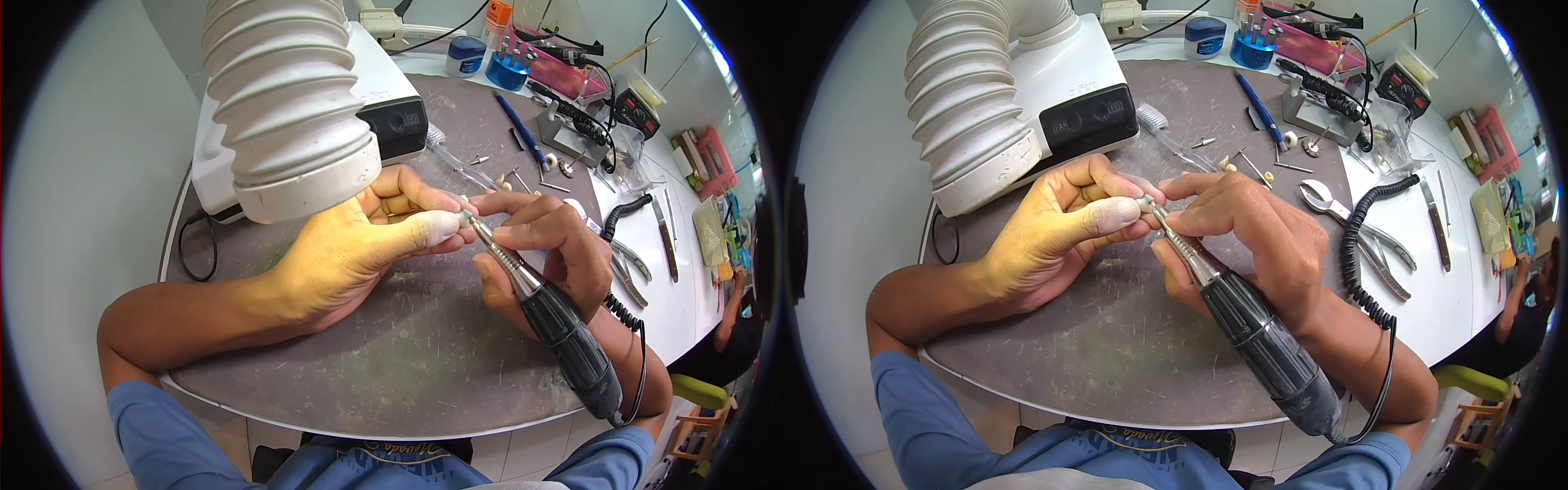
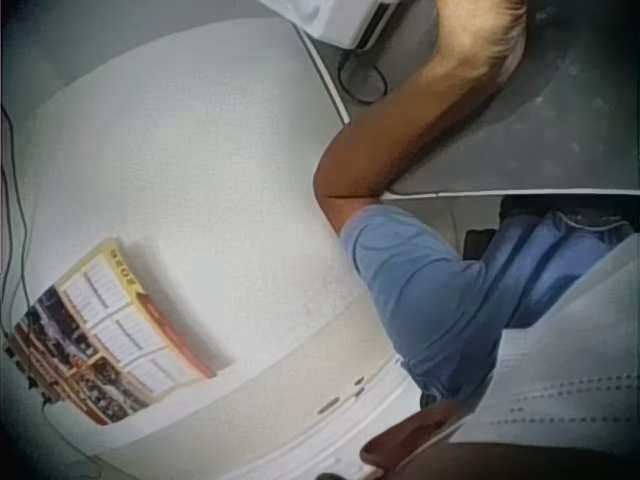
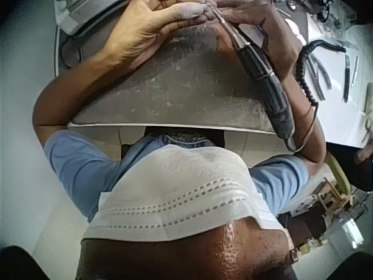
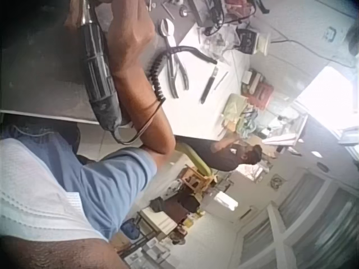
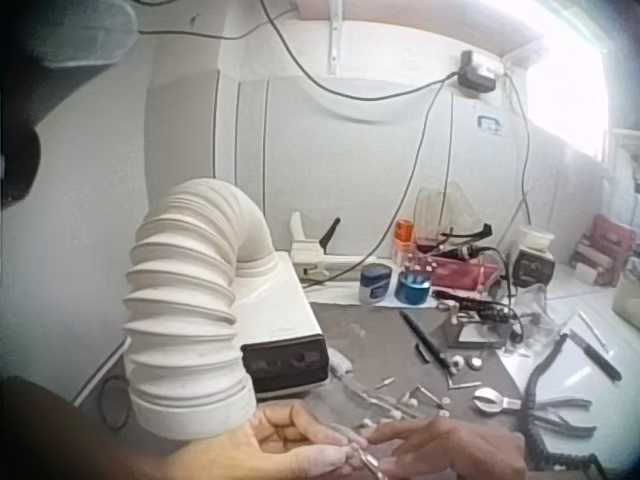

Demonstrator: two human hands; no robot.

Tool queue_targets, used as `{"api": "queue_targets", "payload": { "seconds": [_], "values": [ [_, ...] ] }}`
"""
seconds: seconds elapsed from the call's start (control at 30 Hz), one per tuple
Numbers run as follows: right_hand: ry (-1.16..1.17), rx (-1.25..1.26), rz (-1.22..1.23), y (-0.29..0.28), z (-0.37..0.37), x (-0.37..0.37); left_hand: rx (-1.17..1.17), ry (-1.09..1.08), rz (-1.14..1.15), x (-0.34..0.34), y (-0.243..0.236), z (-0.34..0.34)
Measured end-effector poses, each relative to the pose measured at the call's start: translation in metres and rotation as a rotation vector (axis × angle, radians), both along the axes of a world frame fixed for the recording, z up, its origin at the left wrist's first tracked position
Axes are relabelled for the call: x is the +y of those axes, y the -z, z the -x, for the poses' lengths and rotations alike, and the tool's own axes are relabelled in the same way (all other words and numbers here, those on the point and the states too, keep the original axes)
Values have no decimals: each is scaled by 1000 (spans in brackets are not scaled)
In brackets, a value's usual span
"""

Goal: The person uses a rotary tool to polish dental crowns on a workbench, picking up different crowns from a small tray and smoothing their surfaces before setting them back down.

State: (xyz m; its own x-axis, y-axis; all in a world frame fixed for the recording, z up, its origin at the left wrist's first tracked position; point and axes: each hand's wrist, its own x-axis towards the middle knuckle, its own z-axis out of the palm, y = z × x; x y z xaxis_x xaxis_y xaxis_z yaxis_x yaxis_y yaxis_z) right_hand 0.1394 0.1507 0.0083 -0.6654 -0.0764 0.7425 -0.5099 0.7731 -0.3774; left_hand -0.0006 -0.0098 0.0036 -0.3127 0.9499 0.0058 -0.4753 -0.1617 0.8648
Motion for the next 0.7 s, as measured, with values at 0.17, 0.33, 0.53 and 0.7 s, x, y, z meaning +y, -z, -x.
{"api": "queue_targets", "payload": {
  "seconds": [0.17,0.33,0.53,0.7],
  "values": [
    [6,-23,6,0,0,1,9,-11,-3,0,2,0],
    [17,-36,34,-1,-2,0,19,-18,12,0,2,0],
    [13,-33,21,0,-1,1,38,-32,12,0,2,-2],
    [29,-43,23,-2,-2,0,46,-33,6,0,0,-1]
  ]
}}
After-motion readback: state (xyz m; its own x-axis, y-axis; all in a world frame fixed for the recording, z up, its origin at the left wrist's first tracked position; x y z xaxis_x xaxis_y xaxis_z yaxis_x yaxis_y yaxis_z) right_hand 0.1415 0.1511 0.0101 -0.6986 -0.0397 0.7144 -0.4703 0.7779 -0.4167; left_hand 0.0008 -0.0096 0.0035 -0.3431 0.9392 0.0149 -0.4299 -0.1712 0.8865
